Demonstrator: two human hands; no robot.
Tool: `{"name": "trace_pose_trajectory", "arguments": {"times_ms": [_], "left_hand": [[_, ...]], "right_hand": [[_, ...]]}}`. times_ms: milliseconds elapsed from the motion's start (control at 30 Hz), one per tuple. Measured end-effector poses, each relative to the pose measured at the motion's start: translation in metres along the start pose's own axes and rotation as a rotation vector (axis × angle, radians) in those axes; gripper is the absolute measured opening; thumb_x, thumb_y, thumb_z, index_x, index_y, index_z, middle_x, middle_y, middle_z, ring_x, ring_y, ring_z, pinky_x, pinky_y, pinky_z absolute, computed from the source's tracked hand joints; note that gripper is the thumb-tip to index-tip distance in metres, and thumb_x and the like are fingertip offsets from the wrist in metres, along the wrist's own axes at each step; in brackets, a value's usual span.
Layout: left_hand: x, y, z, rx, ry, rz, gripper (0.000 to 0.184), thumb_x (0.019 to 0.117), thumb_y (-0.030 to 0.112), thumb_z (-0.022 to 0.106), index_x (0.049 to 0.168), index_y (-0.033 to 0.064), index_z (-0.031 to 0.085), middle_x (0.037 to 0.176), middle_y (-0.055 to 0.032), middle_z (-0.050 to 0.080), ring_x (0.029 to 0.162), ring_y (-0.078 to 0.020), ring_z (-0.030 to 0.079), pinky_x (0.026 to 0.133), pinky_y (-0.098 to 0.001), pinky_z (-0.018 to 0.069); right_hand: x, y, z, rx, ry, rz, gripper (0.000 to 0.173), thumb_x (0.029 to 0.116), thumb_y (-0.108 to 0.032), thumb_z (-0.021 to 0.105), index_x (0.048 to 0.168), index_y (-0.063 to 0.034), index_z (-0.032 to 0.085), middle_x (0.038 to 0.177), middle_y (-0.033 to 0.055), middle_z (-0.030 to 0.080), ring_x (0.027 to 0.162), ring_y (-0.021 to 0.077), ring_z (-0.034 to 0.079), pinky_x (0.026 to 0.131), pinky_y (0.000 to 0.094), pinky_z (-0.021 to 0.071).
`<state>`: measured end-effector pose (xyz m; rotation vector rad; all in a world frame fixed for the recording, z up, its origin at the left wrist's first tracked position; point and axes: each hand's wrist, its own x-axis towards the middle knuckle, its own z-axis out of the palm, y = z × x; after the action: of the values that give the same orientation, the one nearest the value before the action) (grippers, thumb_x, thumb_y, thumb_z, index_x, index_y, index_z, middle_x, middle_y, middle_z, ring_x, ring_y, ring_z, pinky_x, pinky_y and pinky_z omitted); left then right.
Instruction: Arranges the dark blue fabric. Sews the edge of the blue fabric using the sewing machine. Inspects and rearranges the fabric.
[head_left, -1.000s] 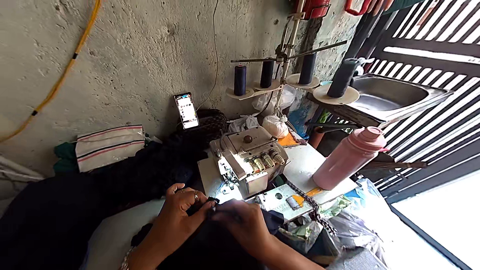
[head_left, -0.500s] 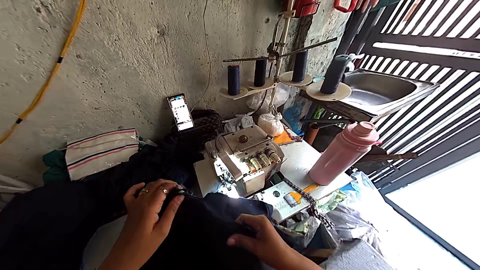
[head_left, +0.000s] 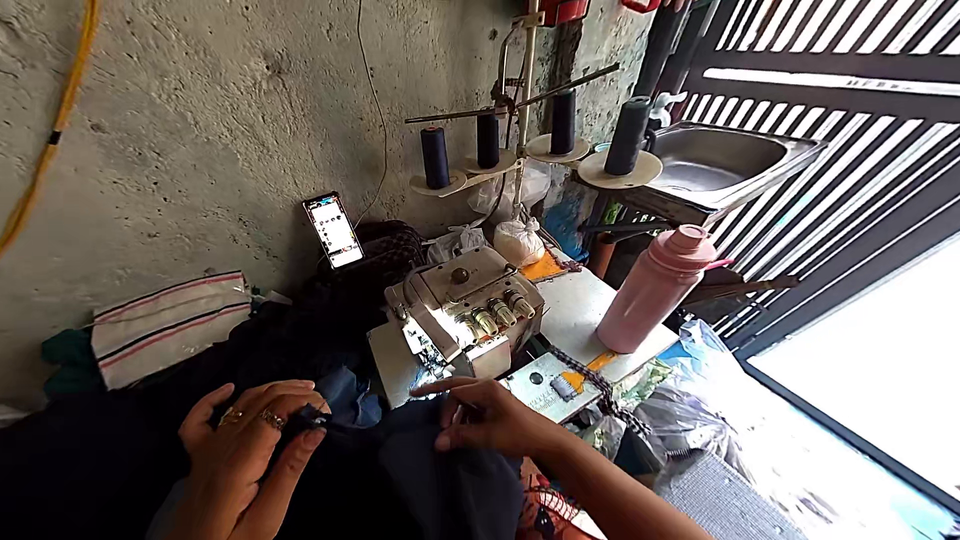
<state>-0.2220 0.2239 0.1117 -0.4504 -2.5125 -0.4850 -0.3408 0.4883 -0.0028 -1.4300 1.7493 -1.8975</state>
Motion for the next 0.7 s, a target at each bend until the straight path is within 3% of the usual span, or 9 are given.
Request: {"name": "trace_pose_trajectory", "arguments": {"times_ms": [100,167,233,300,400,467,533,600,700], "left_hand": [[0.003,-0.008,-0.005,0.011,0.070,-0.049,0.041,0.1089,0.045,0.039,0.111,0.0115,0.062,0.107,-0.0056,0.068,0.114,-0.0075,0.058,0.114,-0.0496,0.0193],[0.001,-0.016,-0.008,0.008,0.120,-0.100,0.043,0.1087,0.043,0.039,0.114,0.0066,0.062,0.106,-0.0075,0.067,0.109,-0.0078,0.059,0.112,-0.0495,0.0226],[0.001,-0.022,-0.011,-0.007,0.176,-0.152,0.047,0.1083,0.041,0.039,0.116,0.0010,0.062,0.105,-0.0088,0.067,0.109,-0.0085,0.058,0.111,-0.0500,0.0250],[0.002,-0.028,-0.013,-0.017,0.240,-0.196,0.046,0.1074,0.039,0.041,0.114,-0.0014,0.062,0.105,-0.0084,0.067,0.110,-0.0079,0.058,0.111,-0.0484,0.0269],[0.000,-0.034,-0.016,0.009,0.300,-0.233,0.048,0.1068,0.039,0.044,0.113,-0.0054,0.062,0.101,-0.0118,0.068,0.107,-0.0099,0.059,0.109,-0.0491,0.0279],[-0.004,-0.035,-0.020,0.007,0.307,-0.228,0.049,0.1081,0.036,0.044,0.113,-0.0095,0.060,0.100,-0.0145,0.066,0.102,-0.0104,0.059,0.107,-0.0466,0.0308],[-0.013,-0.037,-0.023,-0.083,0.293,-0.259,0.042,0.1094,0.036,0.044,0.118,-0.0020,0.059,0.107,0.0043,0.065,0.103,0.0099,0.057,0.101,-0.0195,0.0439],[-0.030,-0.050,-0.030,-0.250,0.276,-0.374,0.039,0.1094,0.028,0.042,0.124,-0.0063,0.055,0.114,0.0054,0.062,0.107,0.0118,0.056,0.098,-0.0145,0.0469],[-0.054,-0.070,-0.075,-0.229,0.339,-0.583,0.031,0.1083,0.021,0.046,0.122,-0.0040,0.058,0.110,0.0037,0.066,0.104,0.0034,0.061,0.097,-0.0222,0.0497]], "right_hand": [[0.002,-0.010,0.007,0.107,-0.140,0.022,0.022,0.0961,-0.019,0.070,0.094,0.0025,0.068,0.096,0.0037,0.065,0.084,-0.0029,0.056,0.074,0.0133,0.0448],[-0.006,-0.018,0.018,0.047,-0.170,0.021,0.027,0.0953,-0.021,0.072,0.092,0.0061,0.068,0.092,0.0113,0.066,0.089,0.0095,0.061,0.080,0.0228,0.0490],[-0.019,-0.018,0.029,-0.066,-0.187,0.052,0.033,0.0955,-0.024,0.073,0.087,0.0077,0.067,0.090,0.0179,0.066,0.086,0.0192,0.063,0.077,0.0311,0.0523],[-0.030,-0.015,0.031,-0.172,-0.194,0.098,0.036,0.0963,-0.027,0.072,0.085,0.0068,0.067,0.082,0.0173,0.065,0.076,0.0215,0.064,0.069,0.0353,0.0522],[-0.035,-0.033,0.007,-0.358,-0.071,0.111,0.034,0.0958,-0.028,0.071,0.082,0.0030,0.067,0.069,0.0117,0.063,0.063,0.0176,0.061,0.059,0.0341,0.0508],[-0.022,-0.074,-0.027,-0.526,0.072,0.013,0.030,0.0934,-0.032,0.073,0.084,-0.0033,0.071,0.069,0.0041,0.066,0.063,0.0066,0.062,0.059,0.0238,0.0515],[-0.004,-0.123,-0.047,-0.596,0.086,-0.113,0.033,0.0949,-0.038,0.071,0.082,-0.0075,0.068,0.068,-0.0037,0.063,0.063,-0.0053,0.054,0.058,0.0111,0.0435],[0.018,-0.151,-0.031,-0.605,-0.076,-0.185,0.034,0.0954,-0.038,0.069,0.082,-0.0072,0.069,0.066,0.0001,0.063,0.061,0.0042,0.058,0.055,0.0215,0.0458],[0.059,-0.154,0.029,-0.422,-0.318,-0.166,0.024,0.0964,-0.024,0.070,0.092,0.0000,0.072,0.074,0.0118,0.068,0.068,0.0260,0.067,0.059,0.0462,0.0510]]}}
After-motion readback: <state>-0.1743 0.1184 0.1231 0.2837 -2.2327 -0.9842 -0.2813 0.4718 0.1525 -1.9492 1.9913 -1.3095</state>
